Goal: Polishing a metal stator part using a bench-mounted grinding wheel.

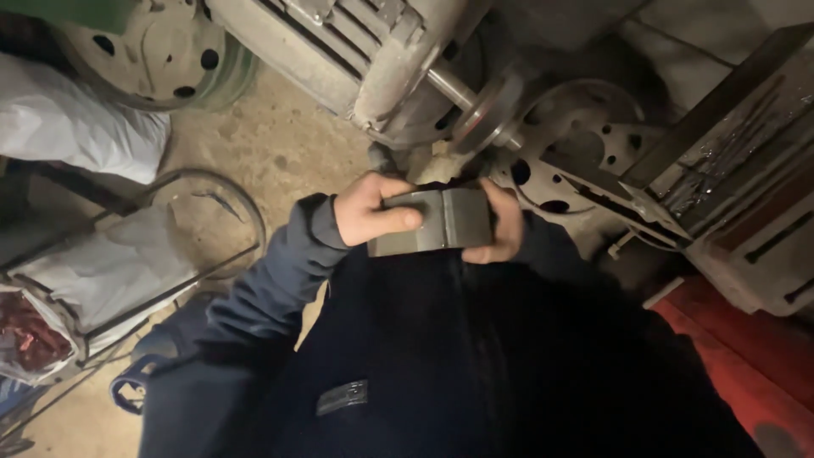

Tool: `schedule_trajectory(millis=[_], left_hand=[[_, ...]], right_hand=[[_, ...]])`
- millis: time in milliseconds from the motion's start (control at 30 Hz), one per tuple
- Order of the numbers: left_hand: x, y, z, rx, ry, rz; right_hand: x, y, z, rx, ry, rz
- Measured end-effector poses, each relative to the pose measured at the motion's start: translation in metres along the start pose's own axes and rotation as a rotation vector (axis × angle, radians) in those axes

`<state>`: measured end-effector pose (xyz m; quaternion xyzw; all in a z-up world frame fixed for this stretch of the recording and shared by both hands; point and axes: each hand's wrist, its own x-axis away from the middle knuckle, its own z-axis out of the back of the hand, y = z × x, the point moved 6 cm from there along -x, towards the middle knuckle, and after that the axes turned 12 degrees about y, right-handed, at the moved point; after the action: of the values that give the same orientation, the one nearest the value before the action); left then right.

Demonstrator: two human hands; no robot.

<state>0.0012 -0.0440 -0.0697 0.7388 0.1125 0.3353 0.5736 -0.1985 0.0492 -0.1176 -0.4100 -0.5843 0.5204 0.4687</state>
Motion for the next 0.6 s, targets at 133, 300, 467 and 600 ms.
schedule_trajectory(millis=[133,300,467,600], left_hand=[[0.003,0.013,-0.001,0.013,0.078,-0.145],[0.010,0.054,0.006,-0.295,0.191,-0.516],[0.005,0.028,0.011,-0.167,0.195,-0.384],[-0.001,0.026,0.012,-0.078,0.180,-0.361]], right_hand=[[0.012,0.009,0.003,-0.135,0.091,0.055],[0.017,0.006,0.010,0.051,0.182,0.072],[0.003,-0.034,0.002,0.035,0.191,0.116],[0.003,-0.032,0.001,0.040,0.251,0.085]])
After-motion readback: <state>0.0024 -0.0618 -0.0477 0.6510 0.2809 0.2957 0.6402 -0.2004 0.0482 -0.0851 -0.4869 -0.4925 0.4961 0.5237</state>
